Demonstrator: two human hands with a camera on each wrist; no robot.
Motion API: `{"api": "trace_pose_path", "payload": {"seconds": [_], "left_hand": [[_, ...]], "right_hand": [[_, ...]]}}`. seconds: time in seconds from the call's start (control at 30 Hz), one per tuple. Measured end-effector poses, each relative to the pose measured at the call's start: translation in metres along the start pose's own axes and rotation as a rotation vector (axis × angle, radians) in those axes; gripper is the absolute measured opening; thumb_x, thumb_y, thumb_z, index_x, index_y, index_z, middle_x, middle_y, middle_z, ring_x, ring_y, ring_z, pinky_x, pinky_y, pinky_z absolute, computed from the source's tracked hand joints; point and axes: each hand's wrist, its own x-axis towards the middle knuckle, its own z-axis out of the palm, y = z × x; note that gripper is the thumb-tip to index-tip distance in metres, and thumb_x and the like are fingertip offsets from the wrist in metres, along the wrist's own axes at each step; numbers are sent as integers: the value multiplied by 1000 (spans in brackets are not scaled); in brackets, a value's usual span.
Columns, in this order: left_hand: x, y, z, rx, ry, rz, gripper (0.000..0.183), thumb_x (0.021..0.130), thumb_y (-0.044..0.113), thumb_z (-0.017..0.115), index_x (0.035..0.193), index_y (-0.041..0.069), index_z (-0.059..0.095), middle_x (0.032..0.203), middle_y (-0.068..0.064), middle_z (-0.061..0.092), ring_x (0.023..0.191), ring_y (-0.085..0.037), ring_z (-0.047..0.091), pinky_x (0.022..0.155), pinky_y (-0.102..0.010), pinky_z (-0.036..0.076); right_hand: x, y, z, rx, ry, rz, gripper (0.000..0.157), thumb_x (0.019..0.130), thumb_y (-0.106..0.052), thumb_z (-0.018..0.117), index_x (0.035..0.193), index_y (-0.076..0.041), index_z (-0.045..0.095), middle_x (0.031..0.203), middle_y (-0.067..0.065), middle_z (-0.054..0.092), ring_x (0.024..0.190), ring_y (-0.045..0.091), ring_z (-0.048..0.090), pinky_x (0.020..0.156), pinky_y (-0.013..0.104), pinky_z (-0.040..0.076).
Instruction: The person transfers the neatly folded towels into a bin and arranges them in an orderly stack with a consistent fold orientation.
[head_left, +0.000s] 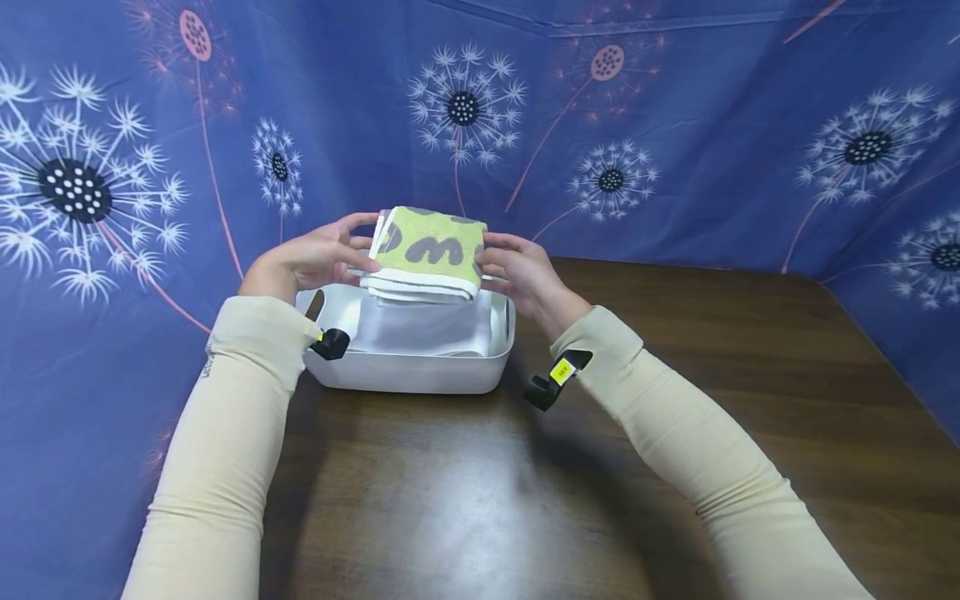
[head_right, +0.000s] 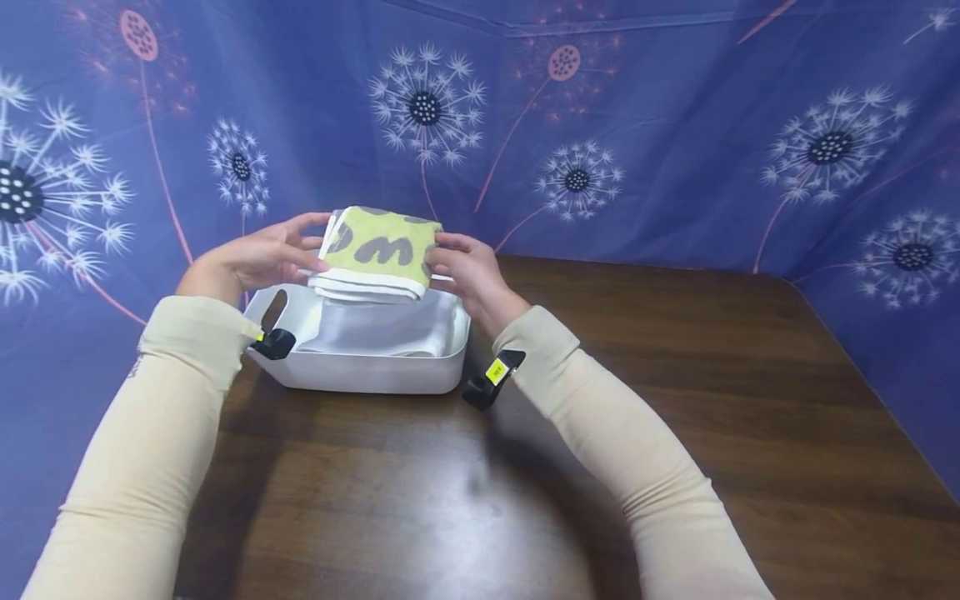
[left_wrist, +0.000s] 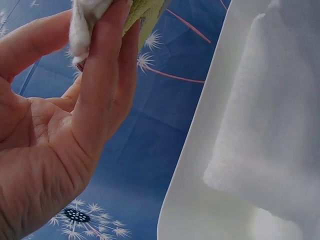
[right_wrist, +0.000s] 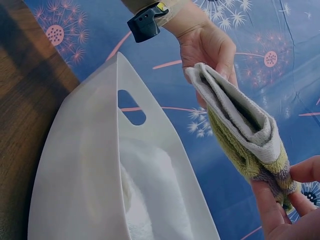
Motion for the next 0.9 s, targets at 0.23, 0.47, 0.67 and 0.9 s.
{"api": "trace_pose_path", "payload": {"seconds": [0.23, 0.47, 0.67, 0.9], "left_hand": [[3, -9, -3, 35, 15, -29, 91, 83, -13, 56, 150, 19, 4, 150, -19, 20, 88, -18, 61, 67, -29, 54], [7, -15, -5, 48, 26, -42, 90, 82, -13, 57, 150, 18, 5, 151, -17, 17, 91, -18, 60, 71, -32, 54], [9, -20, -6, 59, 25, -54, 90, 83, -14, 55, 150, 17, 5, 151, -16, 19, 91, -18, 60, 75, -34, 53], [11, -26, -5, 54, 18, -66, 88, 82, -14, 57, 149, 16, 7, 147, -22, 22, 90, -19, 59, 76, -35, 52]], "right_hand": [[4, 8, 1, -19, -6, 18, 46, 86, 4, 59, 130, -7, 52, 117, 12, 55, 106, 26, 54, 87, 37, 49], [6, 12, 2, -20, -8, 18, 48, 85, 5, 58, 130, -6, 52, 114, 12, 55, 100, 24, 55, 87, 37, 49], [8, 14, 1, -44, 8, 65, 47, 85, 4, 59, 129, -9, 53, 120, 12, 56, 107, 27, 55, 84, 37, 51], [11, 21, -1, -41, -10, 67, 49, 85, 5, 56, 132, -7, 51, 121, 15, 54, 102, 26, 55, 86, 37, 50]]}}
